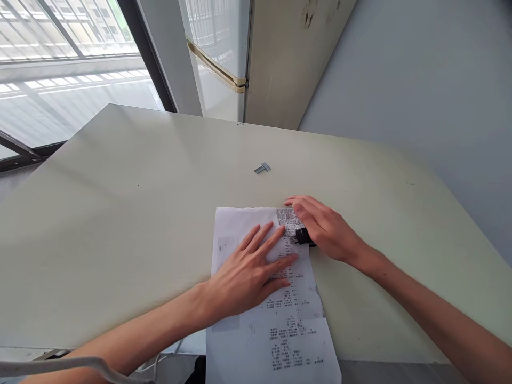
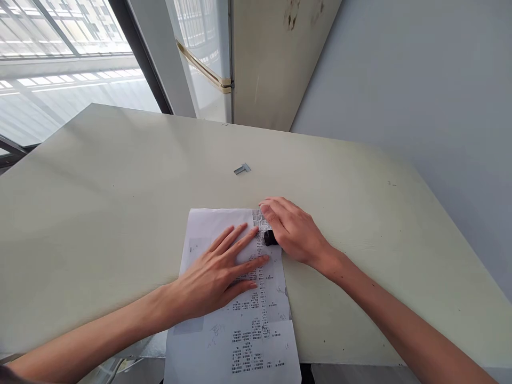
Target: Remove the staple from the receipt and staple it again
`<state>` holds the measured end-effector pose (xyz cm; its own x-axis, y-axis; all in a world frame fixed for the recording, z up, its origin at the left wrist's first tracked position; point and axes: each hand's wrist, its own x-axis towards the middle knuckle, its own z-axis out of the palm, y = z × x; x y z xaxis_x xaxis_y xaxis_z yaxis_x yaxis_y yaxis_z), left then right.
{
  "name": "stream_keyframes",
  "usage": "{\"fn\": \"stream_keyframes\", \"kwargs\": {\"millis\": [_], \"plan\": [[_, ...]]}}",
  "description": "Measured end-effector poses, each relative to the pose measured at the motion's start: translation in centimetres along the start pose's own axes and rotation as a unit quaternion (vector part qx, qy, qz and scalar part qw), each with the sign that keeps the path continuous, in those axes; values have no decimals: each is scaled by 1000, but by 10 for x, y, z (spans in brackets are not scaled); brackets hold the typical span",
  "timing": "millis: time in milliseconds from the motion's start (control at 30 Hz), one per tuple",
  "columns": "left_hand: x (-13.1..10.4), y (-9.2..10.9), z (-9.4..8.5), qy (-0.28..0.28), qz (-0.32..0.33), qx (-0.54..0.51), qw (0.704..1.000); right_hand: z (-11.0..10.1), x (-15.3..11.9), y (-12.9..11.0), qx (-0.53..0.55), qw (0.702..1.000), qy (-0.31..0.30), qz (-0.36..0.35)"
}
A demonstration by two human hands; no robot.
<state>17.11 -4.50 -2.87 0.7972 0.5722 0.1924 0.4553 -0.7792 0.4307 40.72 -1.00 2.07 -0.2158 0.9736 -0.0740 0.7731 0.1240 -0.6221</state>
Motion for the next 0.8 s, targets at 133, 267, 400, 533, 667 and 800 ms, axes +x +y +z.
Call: {"fn": "stream_keyframes", "kwargs": {"millis": [133,267,400,533,667,800], "plan": [[1,1,0,0,-3,-2,1000,1,1,-3,-11,1000,-2,9],[2,2,0,1,-2,-4,1000,2,1,-4,-24,1000,2,11],[3,3,2,3,-4,-1,1000,1,1,-5,-35,999,-3,12],[3,2,3,4,-2,-6,1000,2,2,-7,-53,999,2,13],[3,3,3,3,0,-5,1000,4,2,-7,-76,997,14,1],[3,3,3,4,-1,2,1000,7,3,-7,-106,994,11,-1]]}}
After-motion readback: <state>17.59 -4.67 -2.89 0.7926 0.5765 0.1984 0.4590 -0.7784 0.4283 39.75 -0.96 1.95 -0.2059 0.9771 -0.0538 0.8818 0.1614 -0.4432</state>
